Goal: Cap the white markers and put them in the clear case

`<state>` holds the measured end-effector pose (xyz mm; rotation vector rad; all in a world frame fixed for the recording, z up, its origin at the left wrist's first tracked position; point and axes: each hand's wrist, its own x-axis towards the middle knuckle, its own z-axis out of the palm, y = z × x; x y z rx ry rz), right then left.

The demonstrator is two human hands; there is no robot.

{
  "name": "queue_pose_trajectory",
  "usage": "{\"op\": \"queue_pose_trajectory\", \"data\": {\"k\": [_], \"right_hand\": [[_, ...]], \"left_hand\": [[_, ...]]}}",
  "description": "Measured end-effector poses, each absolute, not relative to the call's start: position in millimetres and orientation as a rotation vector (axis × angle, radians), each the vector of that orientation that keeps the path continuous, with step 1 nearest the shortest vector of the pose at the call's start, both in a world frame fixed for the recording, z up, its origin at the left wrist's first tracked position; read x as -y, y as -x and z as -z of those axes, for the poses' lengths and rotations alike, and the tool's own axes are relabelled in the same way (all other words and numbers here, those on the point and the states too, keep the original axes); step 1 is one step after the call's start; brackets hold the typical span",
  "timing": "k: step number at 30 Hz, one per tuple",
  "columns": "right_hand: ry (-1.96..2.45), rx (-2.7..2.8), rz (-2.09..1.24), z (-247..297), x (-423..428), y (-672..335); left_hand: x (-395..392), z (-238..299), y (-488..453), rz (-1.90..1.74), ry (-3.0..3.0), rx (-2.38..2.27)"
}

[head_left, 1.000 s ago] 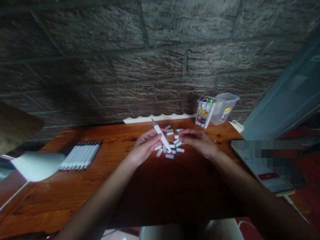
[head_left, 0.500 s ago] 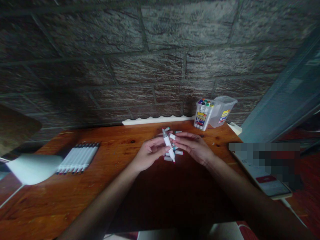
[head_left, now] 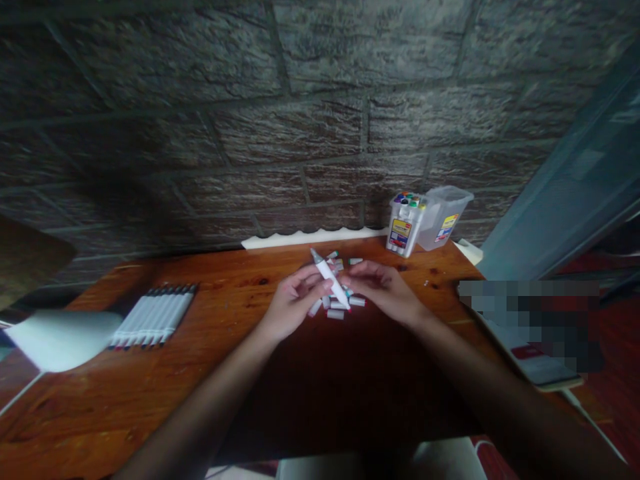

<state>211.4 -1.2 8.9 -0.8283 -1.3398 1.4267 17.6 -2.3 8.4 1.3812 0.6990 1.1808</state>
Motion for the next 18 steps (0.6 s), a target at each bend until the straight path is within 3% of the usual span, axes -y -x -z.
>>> {"op": "queue_pose_trajectory", "data": {"k": [5,10,18], "right_hand": [[0.83,1.507,-1.32,-6.6,5.5,-207.5],[0.75,1.515,-1.457,-14.6,8.6,-212.3],[0.748,1.12,-1.532,-25.6,-1.8,-233.8]], "left_hand": [[2.1,-11.1,-16.5,-1.188,-1.459,-0.736],[5.0,-14.5,-16.5,-1.165,-1.504,-0.848],[-3.0,-4.6,-14.4,-1.309,-1.407,-0.917]]}}
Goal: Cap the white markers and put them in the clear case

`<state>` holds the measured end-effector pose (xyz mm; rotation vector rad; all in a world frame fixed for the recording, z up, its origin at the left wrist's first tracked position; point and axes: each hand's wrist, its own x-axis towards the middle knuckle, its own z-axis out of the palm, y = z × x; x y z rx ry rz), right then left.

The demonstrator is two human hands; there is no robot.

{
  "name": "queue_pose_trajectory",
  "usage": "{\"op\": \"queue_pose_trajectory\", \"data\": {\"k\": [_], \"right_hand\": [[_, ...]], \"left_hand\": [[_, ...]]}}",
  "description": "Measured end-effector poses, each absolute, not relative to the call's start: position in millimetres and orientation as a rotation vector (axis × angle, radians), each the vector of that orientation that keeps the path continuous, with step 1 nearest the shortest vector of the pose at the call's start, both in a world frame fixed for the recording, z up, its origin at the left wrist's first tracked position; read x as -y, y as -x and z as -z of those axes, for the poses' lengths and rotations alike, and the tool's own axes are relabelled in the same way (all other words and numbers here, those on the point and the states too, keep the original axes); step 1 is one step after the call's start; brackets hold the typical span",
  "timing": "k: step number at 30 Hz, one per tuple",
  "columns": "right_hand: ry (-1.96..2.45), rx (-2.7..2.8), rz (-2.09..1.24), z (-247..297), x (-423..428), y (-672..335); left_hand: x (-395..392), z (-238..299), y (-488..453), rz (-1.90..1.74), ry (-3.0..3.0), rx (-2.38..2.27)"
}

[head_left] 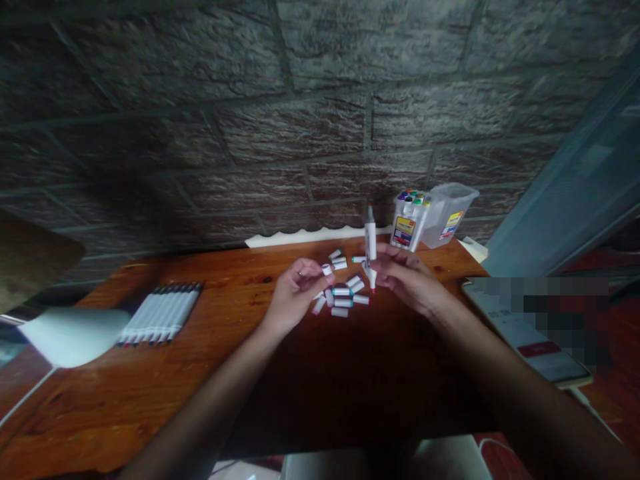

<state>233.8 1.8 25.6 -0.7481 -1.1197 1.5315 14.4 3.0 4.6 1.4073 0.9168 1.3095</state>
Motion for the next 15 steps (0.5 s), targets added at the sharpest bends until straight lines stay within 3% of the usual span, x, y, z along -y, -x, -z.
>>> {"op": "queue_pose_trajectory", "data": {"k": [15], "right_hand": [[0.81,1.252,-1.192,-27.7,2.5,-227.2]], "left_hand": [[6.0,-5.9,-19.4,-1.196,-1.605,-0.885]]}}
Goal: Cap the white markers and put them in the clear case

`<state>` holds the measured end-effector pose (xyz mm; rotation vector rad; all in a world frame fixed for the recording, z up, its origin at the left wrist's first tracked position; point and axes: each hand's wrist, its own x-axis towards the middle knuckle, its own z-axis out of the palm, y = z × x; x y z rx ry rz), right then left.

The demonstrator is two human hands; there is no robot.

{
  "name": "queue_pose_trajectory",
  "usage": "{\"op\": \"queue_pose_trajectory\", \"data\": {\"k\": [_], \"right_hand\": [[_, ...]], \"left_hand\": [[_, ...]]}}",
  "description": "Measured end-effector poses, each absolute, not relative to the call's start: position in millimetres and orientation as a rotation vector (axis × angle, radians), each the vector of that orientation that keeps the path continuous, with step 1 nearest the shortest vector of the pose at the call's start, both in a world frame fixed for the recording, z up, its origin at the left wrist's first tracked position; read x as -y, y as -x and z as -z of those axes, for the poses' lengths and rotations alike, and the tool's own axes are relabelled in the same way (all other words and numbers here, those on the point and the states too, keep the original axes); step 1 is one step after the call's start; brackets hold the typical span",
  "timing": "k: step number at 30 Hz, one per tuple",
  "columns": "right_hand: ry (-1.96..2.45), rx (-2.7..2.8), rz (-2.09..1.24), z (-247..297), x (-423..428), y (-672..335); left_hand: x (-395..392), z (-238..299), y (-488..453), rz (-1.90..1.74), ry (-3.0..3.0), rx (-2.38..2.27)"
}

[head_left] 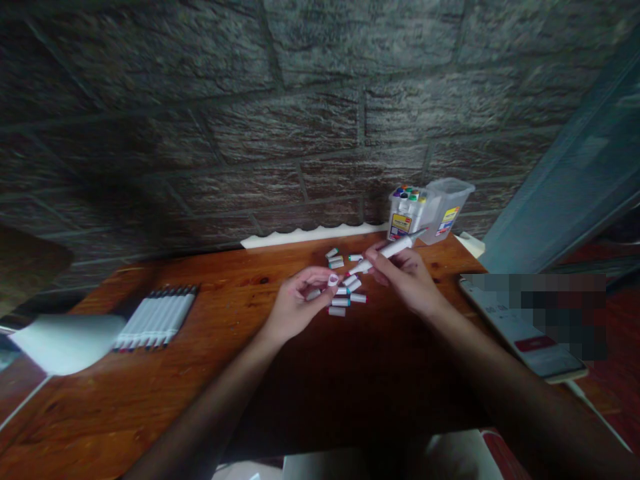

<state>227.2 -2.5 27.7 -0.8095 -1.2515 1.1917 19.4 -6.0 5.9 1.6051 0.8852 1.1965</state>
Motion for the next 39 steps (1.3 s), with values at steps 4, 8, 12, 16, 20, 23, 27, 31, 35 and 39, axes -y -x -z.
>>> {"op": "queue_pose_trajectory", "data": {"k": [4,8,12,16,20,23,27,31,35,39], "right_hand": [[0.849,1.363,-1.068,-32.8,8.3,-225.1],[0.884,1.464,-0.857,-32.0,12.9,-223.7],[0.875,1.566,-0.729,-25.2,12.5,-223.6],[0.884,1.645,-0.723,-17.2,12.0,-221.5],[0.919,1.721,-0.711,-14.6,13.0,-220.2],[0.941,1.736,-0.527,-19.6,9.8,-227.9],[1.069,1.557,-0.33,-28.0,-1.0,-247.3],[1.106,1.433,-0.37,-28.3,-4.6,-250.5],[1.01,1.493,-0.495,-23.0,0.3,-238.8],[1.011,1.509,-0.547,-21.5,1.9,-234.7]], "left_hand": [[5.0,-4.0,-19.4,-1.215,-1.599,-0.904],[3.6,0.0,-19.6,-1.2,-1.623,-0.94],[2.2,4.0,-18.9,-1.213,-1.643,-0.946],[2.8,5.4,-18.0,-1.194,-1.682,-0.972],[4.6,3.1,-18.4,-1.161,-1.683,-0.99],[5.1,0.3,-19.0,-1.151,-1.676,-0.982],[5.0,-1.8,-18.7,-1.151,-1.673,-0.943],[3.3,-1.4,-17.8,-1.176,-1.661,-0.947],[2.8,-3.3,-17.1,-1.171,-1.684,-0.954],[4.5,-4.6,-17.6,-1.159,-1.671,-0.941]]}}
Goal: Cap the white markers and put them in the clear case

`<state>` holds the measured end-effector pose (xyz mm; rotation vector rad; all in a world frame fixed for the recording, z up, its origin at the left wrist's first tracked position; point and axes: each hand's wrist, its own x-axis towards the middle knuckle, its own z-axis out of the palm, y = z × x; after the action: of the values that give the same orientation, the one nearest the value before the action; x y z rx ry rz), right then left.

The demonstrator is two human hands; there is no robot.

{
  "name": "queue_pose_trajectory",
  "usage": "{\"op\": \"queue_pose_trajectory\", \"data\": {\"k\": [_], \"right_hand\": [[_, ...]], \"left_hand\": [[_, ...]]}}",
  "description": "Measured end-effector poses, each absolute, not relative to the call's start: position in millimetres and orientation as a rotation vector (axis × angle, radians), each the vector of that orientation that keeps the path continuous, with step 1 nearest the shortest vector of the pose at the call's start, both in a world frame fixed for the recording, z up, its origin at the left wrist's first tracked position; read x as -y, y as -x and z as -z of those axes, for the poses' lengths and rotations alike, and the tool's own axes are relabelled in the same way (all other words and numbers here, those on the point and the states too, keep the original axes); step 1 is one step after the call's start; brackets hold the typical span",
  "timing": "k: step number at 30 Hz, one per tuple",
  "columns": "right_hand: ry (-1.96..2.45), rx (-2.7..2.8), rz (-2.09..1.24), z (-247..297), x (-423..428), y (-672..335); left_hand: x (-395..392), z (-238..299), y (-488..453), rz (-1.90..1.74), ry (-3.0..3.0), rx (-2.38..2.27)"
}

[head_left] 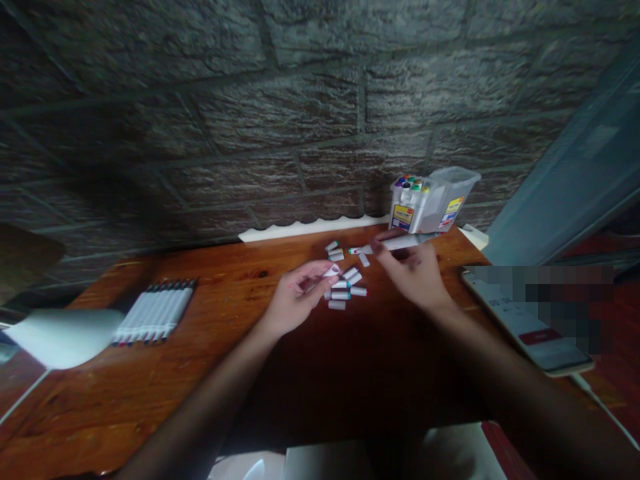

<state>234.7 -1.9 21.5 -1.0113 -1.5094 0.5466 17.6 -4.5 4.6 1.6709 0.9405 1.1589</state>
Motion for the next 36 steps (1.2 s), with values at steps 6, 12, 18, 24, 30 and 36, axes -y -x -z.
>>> {"op": "queue_pose_trajectory", "data": {"k": [6,12,18,24,30,36], "right_hand": [[1.016,1.448,-0.57,-25.3,0.6,-235.2],[1.084,1.418,-0.571,-22.4,-4.3,-235.3],[1.12,1.438,-0.55,-19.2,-5.9,-236.8],[1.143,1.449,-0.569,-17.6,-7.6,-238.6],[1.123,1.462,-0.593,-14.7,-10.0,-238.9],[1.177,1.484,-0.565,-14.1,-11.3,-239.8]], "left_hand": [[1.8,-2.5,-16.2,-1.16,-1.685,-0.931],[-15.9,-0.6,7.9,-1.179,-2.047,-1.26],[-28.7,5.4,24.1,-1.066,-2.131,-1.403],[-29.0,2.8,25.8,-0.912,-2.163,-1.531],[-23.8,5.7,15.5,-0.726,-2.316,-1.505],[-18.2,-3.0,12.4,-0.827,-2.389,-1.441]]}}
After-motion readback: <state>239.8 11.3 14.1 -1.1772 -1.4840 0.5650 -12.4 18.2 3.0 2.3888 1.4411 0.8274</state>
